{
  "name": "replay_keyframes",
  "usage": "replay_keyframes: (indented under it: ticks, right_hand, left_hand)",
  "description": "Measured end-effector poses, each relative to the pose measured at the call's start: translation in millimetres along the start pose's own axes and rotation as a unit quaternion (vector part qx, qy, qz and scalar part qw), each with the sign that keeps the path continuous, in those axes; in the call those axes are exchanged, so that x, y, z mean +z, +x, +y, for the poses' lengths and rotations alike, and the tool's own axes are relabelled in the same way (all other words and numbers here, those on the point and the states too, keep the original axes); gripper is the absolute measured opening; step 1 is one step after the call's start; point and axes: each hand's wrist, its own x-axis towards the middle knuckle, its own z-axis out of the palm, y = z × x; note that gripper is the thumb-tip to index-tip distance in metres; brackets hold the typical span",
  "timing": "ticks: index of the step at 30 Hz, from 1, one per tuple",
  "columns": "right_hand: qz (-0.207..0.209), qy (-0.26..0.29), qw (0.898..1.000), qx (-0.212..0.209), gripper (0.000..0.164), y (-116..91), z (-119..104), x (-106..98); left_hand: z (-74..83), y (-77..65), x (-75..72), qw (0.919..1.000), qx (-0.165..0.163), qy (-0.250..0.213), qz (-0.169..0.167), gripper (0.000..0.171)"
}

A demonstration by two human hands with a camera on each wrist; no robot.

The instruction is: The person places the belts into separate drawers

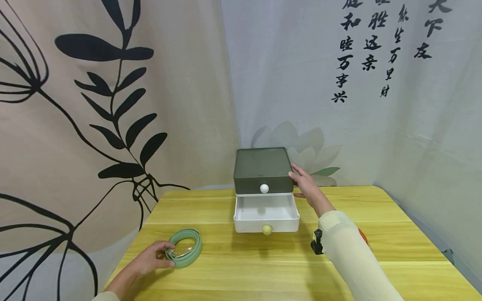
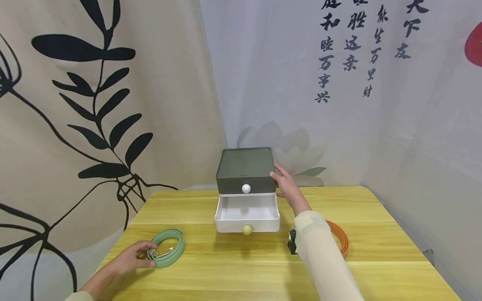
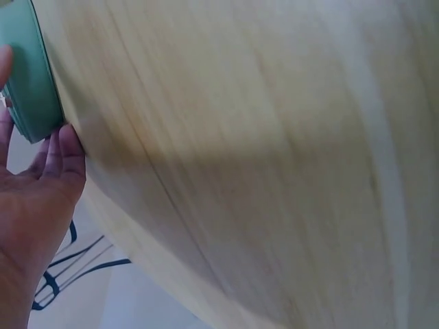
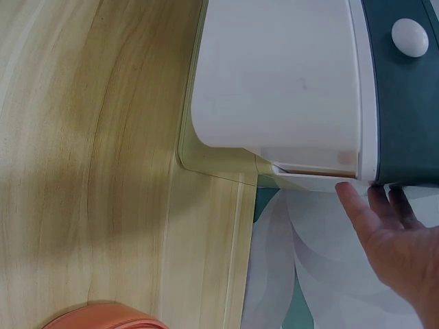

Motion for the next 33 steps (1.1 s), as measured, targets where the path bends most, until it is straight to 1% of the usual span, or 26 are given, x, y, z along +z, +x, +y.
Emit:
replay_keyframes:
  ticks: [4, 8, 17, 22, 26, 30, 33]
  right_hand:
    - [0.000, 0.000, 1.000, -0.001, 0.061, -0.5, -0.1, -0.6]
    - [0.000, 0.000, 1.000, 0.001, 0.061, -0.3, -0.5, -0.7]
    - [0.000, -0.002, 1.000, 0.002, 0.060, 0.9, 0.3, -1.4]
    - [0.000, -0.003, 1.000, 0.004, 0.060, 1.6, 0.8, -0.9]
    - [0.000, -0.005, 1.000, 0.005, 0.060, 0.8, -0.4, -0.5]
    - [-0.001, -0.005, 1.000, 0.002, 0.060, 1.0, 0.0, -0.6]
    - [-0.001, -0.005, 1.000, 0.002, 0.060, 1.3, 0.8, -0.8]
  left_hand:
    - [-0.4, 0.7, 1.5, 1.0000, -0.002, 0.002, 0.005, 0.051]
    - [1.3, 1.0, 3.3, 0.9997, -0.008, 0.012, 0.019, 0.047]
    - [6.8, 1.7, 9.3, 0.9970, -0.029, 0.032, 0.063, 0.044]
    - [9.0, 1.7, 10.5, 0.9958, -0.034, 0.043, 0.074, 0.042]
    - [10.3, 2.5, 11.7, 0.9937, -0.047, 0.057, 0.085, 0.040]
    - [15.3, 4.3, 12.7, 0.9909, -0.062, 0.065, 0.100, 0.042]
    - [20.6, 6.4, 11.9, 0.9892, -0.065, 0.076, 0.107, 0.044]
